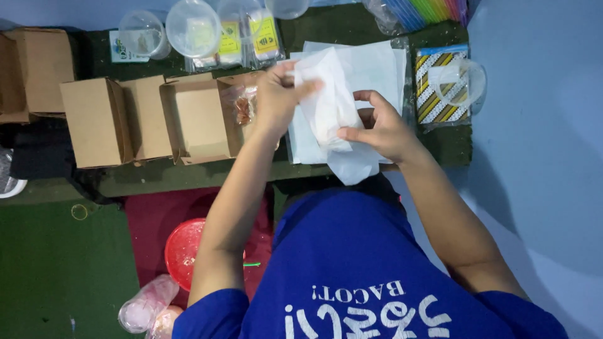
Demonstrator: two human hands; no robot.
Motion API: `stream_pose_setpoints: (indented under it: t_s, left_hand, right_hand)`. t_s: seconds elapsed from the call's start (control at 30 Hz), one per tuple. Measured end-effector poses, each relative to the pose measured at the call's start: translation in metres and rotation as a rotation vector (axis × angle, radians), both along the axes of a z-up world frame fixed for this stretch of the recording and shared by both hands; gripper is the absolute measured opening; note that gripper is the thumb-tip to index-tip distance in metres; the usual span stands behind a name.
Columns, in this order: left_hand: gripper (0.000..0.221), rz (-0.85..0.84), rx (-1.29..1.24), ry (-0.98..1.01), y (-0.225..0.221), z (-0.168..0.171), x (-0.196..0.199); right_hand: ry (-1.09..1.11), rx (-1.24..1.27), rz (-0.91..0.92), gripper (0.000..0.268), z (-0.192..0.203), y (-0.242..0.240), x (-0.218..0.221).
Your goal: The person wraps a ball of food in paper, places it into a cardboard box, and then uses a spoon to portion white crumbly material from a large bowl into a small plastic cup.
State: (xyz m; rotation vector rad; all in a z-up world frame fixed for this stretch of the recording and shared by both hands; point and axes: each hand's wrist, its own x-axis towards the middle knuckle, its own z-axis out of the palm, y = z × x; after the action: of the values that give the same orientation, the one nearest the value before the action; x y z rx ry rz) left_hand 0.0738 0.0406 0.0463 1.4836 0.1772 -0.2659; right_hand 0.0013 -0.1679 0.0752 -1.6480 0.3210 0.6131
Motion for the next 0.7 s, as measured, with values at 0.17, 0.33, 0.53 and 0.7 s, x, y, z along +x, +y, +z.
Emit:
stream_pose_setpoints:
  t_s: [0.17,0.33,0.53,0.7]
  left_hand:
    - [0.015,0.149,0.176,-0.484,0.010,0.004,0.016]
    - [0.032,-0.390,0.580,-1.037,0.000,0.026,0.013]
    - [0.073,-0.599,1.162,-1.416,-0.009,-0.016,0.043]
    - [0.076,-0.517,1.152,-1.341,-0.005,-0.020,0.072]
  right_hand:
    - [0.011,-0.034,0.014,0.071,0.018,0.006,0.001]
    - [-0.082,-0.213,0.092,0.074,-0.013,0.001,0.000]
    - [-0.176,-0.090,0.131,0.075,-0.007,-0.003,0.001]
    - [0.008,-0.081,0.161,0.062,0.009,-0.006,0.003]
